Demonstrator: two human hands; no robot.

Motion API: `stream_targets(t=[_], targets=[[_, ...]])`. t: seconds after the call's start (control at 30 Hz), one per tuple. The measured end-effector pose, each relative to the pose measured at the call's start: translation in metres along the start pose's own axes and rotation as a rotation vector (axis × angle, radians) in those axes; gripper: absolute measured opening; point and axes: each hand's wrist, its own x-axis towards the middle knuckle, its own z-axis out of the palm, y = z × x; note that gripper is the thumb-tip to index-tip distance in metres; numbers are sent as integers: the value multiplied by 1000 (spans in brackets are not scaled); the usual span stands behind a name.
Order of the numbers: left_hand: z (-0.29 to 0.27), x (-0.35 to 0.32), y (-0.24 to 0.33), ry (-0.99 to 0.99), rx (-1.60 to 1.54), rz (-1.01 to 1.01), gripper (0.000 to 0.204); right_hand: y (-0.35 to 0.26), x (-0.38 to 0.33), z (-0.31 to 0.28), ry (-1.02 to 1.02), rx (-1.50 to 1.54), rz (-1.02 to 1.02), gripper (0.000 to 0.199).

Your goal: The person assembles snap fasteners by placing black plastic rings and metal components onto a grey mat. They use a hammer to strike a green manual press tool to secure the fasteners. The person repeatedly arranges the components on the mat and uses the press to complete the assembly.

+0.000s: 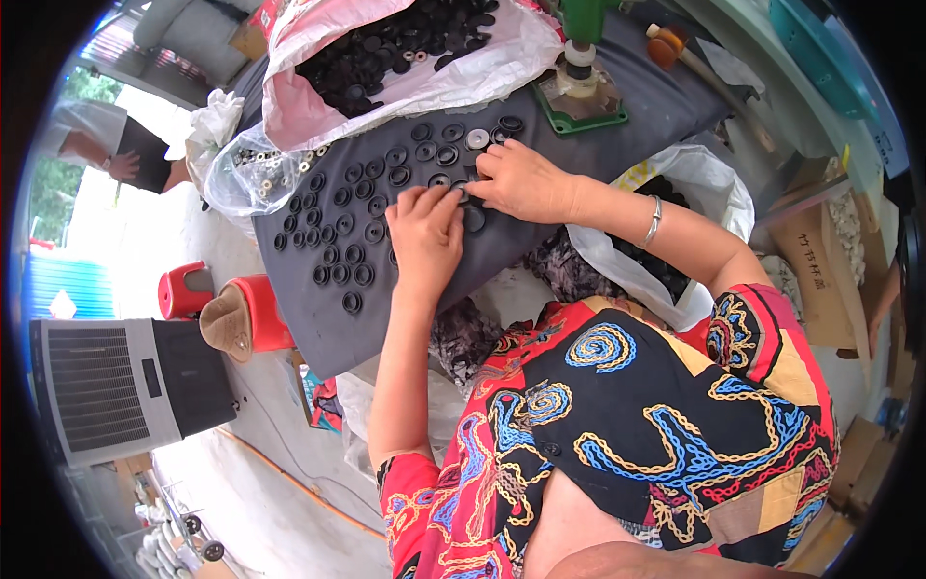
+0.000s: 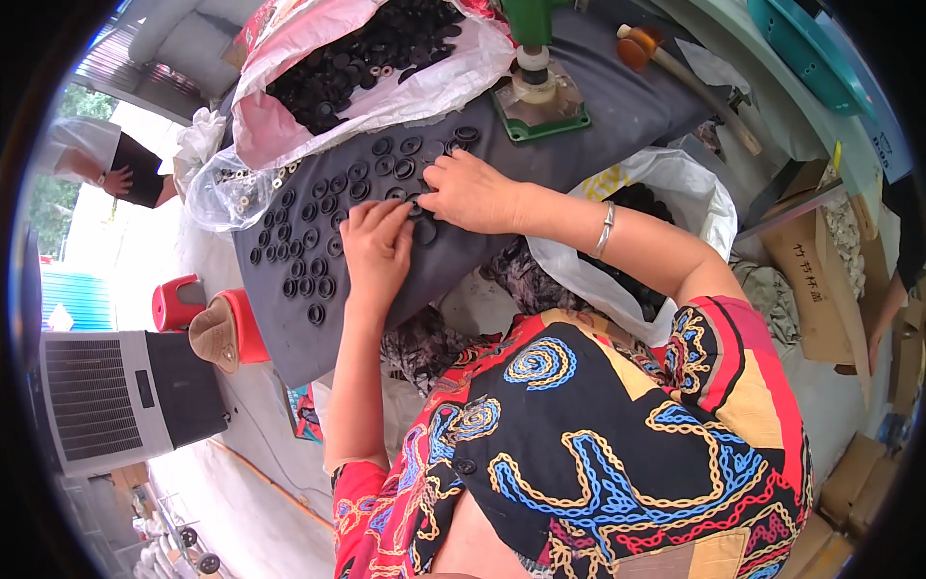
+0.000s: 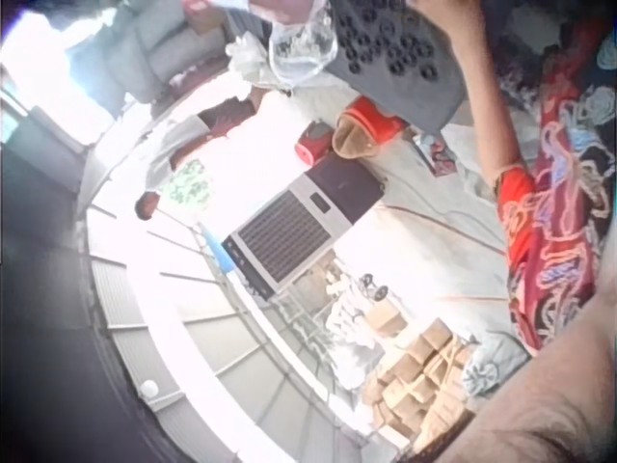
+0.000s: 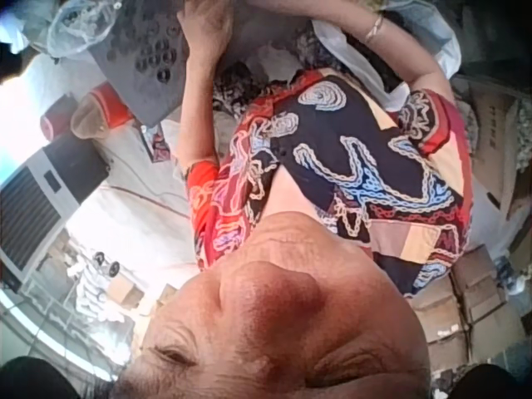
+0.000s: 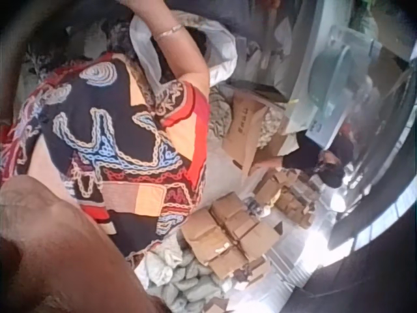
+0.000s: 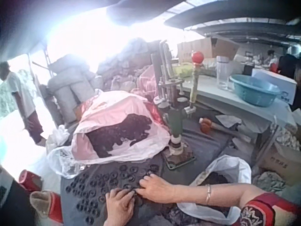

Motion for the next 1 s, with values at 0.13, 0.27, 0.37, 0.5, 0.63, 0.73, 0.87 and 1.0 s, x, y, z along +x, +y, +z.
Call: stream_targets(t=[0.13,0.27,0.37,0.5,0.63,0.73,0.87,1.0], targets=[[2,-17,20,-61,35,42,32,-2,-7,9,54,1,-4,27],[1,-34,18,-63,66,9,36,-10,-14,7,35,51,2,26],[-5,-42,11,-56,67,-3,35,-17,-18,12,43,56,0,26],[-4,-41,6,-9,49,-16,31,-11,-7,16,169,-4,81,20],[6,-26,10,23,2,-12,28,13,22,27,130,-132,178,11],[16,-17,14,24,1,-5,31,20,33,31,34,-233,157,12],[27,-4,12,23,27,-21,32,28,40,35,-21,-235,144,16],[29,-6,9,-5,32,-40,29,28,46,24,-1,-142,178,21]])
